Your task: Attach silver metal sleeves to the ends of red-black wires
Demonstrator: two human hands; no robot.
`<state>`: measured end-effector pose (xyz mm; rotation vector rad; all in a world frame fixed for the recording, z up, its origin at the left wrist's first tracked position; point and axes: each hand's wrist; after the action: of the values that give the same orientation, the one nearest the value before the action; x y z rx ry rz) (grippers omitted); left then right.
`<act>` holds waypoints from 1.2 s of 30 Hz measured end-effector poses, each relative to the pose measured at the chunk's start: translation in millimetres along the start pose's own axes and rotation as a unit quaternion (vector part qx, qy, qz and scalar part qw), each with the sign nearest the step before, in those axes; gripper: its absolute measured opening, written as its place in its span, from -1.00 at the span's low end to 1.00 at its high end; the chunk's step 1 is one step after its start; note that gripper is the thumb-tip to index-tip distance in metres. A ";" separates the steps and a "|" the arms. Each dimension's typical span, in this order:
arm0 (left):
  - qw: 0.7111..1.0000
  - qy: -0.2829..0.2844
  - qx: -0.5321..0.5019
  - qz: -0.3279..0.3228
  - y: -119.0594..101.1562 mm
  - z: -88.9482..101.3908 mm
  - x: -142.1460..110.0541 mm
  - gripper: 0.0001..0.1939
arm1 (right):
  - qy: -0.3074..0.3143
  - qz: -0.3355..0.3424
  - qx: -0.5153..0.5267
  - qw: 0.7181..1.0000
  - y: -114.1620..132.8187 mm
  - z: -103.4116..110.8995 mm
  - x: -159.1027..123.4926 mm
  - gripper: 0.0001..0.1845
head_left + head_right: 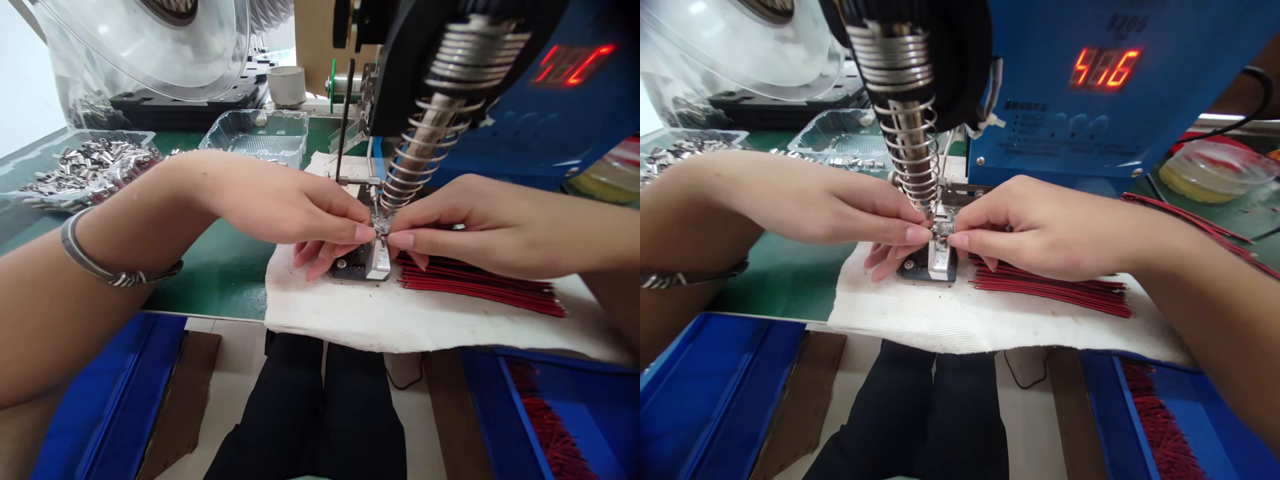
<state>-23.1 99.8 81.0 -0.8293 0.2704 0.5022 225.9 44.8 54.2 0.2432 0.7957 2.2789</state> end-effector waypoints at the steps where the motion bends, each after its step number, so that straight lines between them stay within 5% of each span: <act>1: 1.000 0.001 -0.003 0.004 -0.2 0.1 0.1 -0.59 | 0.000 -0.002 0.003 1.000 0.6 0.5 -0.2 -0.49; 14: 0.999 0.018 -0.049 0.015 -3.6 -0.4 -1.1 -0.60 | -0.037 -0.024 0.024 0.999 6.0 -2.4 -0.9 -0.44; 20: 0.999 0.030 -0.041 -0.006 -0.5 0.5 0.2 -0.61 | -0.052 -0.009 0.021 0.998 4.8 -2.0 -2.0 -0.59; 36: 0.998 0.038 -0.056 0.016 -7.5 1.7 -6.4 -0.55 | -0.021 -0.012 0.007 1.000 2.7 3.1 -4.2 -0.67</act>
<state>-24.6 94.8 89.6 -0.9563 0.3287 0.5190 228.7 41.9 58.4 0.2859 0.7882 2.2403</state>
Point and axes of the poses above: each hand's wrist, its own x-axis towards the middle knuckle, its own z-axis out of the back of the hand, y = z × x, and after that the axes turned 1 degree about -x, right-handed
